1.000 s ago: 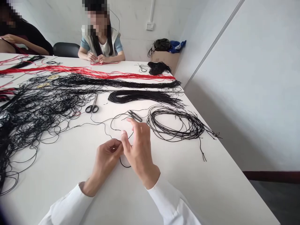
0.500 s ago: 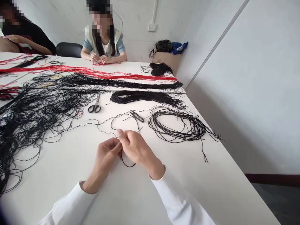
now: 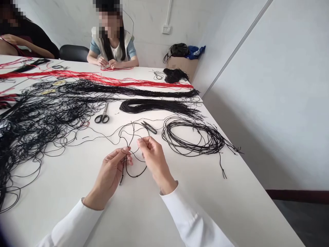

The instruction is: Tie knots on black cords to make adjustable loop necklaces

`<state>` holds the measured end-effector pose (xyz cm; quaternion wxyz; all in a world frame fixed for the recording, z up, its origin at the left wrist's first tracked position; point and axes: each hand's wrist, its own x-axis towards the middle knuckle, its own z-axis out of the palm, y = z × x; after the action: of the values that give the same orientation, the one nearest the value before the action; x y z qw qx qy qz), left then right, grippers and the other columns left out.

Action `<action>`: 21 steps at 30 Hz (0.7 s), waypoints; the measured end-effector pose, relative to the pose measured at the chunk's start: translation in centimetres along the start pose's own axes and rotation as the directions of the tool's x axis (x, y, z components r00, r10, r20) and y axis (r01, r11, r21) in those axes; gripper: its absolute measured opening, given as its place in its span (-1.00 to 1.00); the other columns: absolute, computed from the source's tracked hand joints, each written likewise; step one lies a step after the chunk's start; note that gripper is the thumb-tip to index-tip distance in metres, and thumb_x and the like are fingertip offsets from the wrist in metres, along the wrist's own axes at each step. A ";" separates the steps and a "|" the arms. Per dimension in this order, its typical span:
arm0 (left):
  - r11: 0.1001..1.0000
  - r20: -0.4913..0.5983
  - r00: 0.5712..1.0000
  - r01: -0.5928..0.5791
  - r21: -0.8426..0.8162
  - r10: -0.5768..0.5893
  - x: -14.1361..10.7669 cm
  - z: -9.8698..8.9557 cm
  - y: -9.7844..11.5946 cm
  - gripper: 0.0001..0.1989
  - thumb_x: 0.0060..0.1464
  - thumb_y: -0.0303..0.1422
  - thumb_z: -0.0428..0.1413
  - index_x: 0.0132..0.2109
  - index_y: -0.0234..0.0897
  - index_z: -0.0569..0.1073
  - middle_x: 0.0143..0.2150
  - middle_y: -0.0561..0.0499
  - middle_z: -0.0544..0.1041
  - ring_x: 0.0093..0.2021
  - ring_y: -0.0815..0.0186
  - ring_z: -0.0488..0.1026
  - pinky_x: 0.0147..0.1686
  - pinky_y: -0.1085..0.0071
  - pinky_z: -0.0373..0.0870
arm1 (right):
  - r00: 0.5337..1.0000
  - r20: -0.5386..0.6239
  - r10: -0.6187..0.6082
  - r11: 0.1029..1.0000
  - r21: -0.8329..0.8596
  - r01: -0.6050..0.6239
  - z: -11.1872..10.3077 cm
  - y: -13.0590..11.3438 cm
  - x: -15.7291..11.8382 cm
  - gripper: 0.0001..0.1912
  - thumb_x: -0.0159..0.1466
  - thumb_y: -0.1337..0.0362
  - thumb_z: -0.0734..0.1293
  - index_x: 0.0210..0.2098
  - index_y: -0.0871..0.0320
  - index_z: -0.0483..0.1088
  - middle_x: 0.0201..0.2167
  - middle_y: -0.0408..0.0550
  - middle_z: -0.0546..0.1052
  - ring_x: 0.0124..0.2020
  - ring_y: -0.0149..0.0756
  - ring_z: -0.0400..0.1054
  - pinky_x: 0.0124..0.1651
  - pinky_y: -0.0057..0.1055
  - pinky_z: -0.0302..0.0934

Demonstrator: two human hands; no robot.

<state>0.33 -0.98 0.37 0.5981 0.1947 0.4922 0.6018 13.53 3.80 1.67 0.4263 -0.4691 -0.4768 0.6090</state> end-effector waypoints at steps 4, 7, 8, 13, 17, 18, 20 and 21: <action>0.999 0.045 0.999 0.028 0.022 -0.029 0.0 0.0 -0.2 -0.78 -0.05 -0.26 0.35 -0.34 -0.33 0.55 -0.35 0.02 0.46 -0.42 0.41 0.37 -0.37 0.45 0.40 | 0.996 -0.042 0.080 0.981 0.179 -0.071 0.0 0.7 -0.3 -0.64 0.17 -0.02 0.46 -0.38 0.15 0.41 -0.36 -0.16 0.43 -0.48 -0.47 0.21 -0.35 -0.42 0.17; 0.998 0.095 0.993 0.063 0.008 -0.064 0.0 0.1 -0.4 -0.77 -0.03 -0.28 0.35 -0.26 -0.32 0.56 -0.36 0.01 0.48 -0.37 0.36 0.42 -0.35 0.44 0.42 | 0.987 -0.125 0.099 0.978 0.197 -0.073 0.1 0.9 -0.2 -0.63 0.15 -0.01 0.49 -0.40 0.17 0.42 -0.39 -0.15 0.45 -0.51 -0.48 0.21 -0.37 -0.42 0.19; 0.997 0.108 0.991 0.075 0.003 -0.075 0.0 0.1 -0.4 -0.76 -0.03 -0.29 0.35 -0.23 -0.32 0.56 -0.36 0.00 0.49 -0.37 0.35 0.43 -0.34 0.43 0.43 | 0.984 -0.153 0.092 0.981 0.181 -0.064 0.2 1.0 -0.2 -0.63 0.14 -0.01 0.49 -0.39 0.17 0.41 -0.41 -0.15 0.45 -0.52 -0.48 0.21 -0.38 -0.43 0.20; 0.994 0.146 0.984 0.109 -0.011 -0.106 -0.1 0.3 -0.5 -0.73 -0.08 -0.31 0.37 -0.24 -0.36 0.57 -0.37 -0.04 0.53 -0.39 0.34 0.44 -0.32 0.40 0.45 | 0.977 -0.215 0.014 0.997 0.074 0.002 0.8 1.6 -0.6 -0.62 0.14 0.01 0.50 -0.39 0.15 0.35 -0.48 -0.18 0.46 -0.55 -0.46 0.26 -0.49 -0.47 0.20; 0.993 0.146 0.982 0.122 0.001 -0.120 -0.2 0.4 -0.4 -0.68 -0.14 -0.34 0.41 -0.20 -0.38 0.59 -0.36 -0.05 0.55 -0.36 0.31 0.46 -0.29 0.38 0.48 | 0.977 -0.214 0.024 0.997 0.074 -0.008 1.1 2.1 -0.9 -0.56 0.14 -0.02 0.49 -0.44 0.10 0.22 -0.56 -0.27 0.35 -0.62 -0.44 0.26 -0.63 -0.48 0.18; 0.992 0.142 0.982 0.123 0.009 -0.123 -0.2 0.4 -0.4 -0.66 -0.15 -0.34 0.42 -0.20 -0.38 0.59 -0.36 -0.05 0.54 -0.35 0.31 0.46 -0.29 0.37 0.48 | 0.978 -0.206 0.030 0.996 0.086 -0.013 1.2 2.1 -0.9 -0.54 0.14 -0.03 0.49 -0.44 0.09 0.19 -0.56 -0.28 0.34 -0.62 -0.43 0.27 -0.65 -0.48 0.17; 0.993 0.137 0.983 0.118 0.018 -0.119 -0.2 0.4 -0.4 -0.66 -0.14 -0.32 0.42 -0.20 -0.39 0.60 -0.35 -0.05 0.54 -0.35 0.32 0.44 -0.30 0.37 0.49 | 0.981 -0.191 0.033 0.996 0.091 -0.016 1.2 2.2 -1.0 -0.54 0.15 -0.04 0.49 -0.43 0.08 0.18 -0.56 -0.27 0.35 -0.63 -0.41 0.29 -0.67 -0.47 0.18; 0.994 0.136 0.984 0.111 0.021 -0.113 -0.1 0.4 -0.4 -0.68 -0.11 -0.29 0.41 -0.21 -0.38 0.60 -0.35 -0.04 0.53 -0.36 0.33 0.44 -0.31 0.38 0.49 | 0.982 -0.189 0.030 0.997 0.077 -0.015 1.2 2.2 -1.0 -0.54 0.15 -0.05 0.48 -0.43 0.08 0.18 -0.56 -0.26 0.36 -0.62 -0.40 0.30 -0.67 -0.47 0.17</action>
<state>0.90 -1.05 0.26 0.6621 0.2114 0.4641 0.5491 12.36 2.20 -0.23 0.4803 -0.5141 -0.4054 0.5837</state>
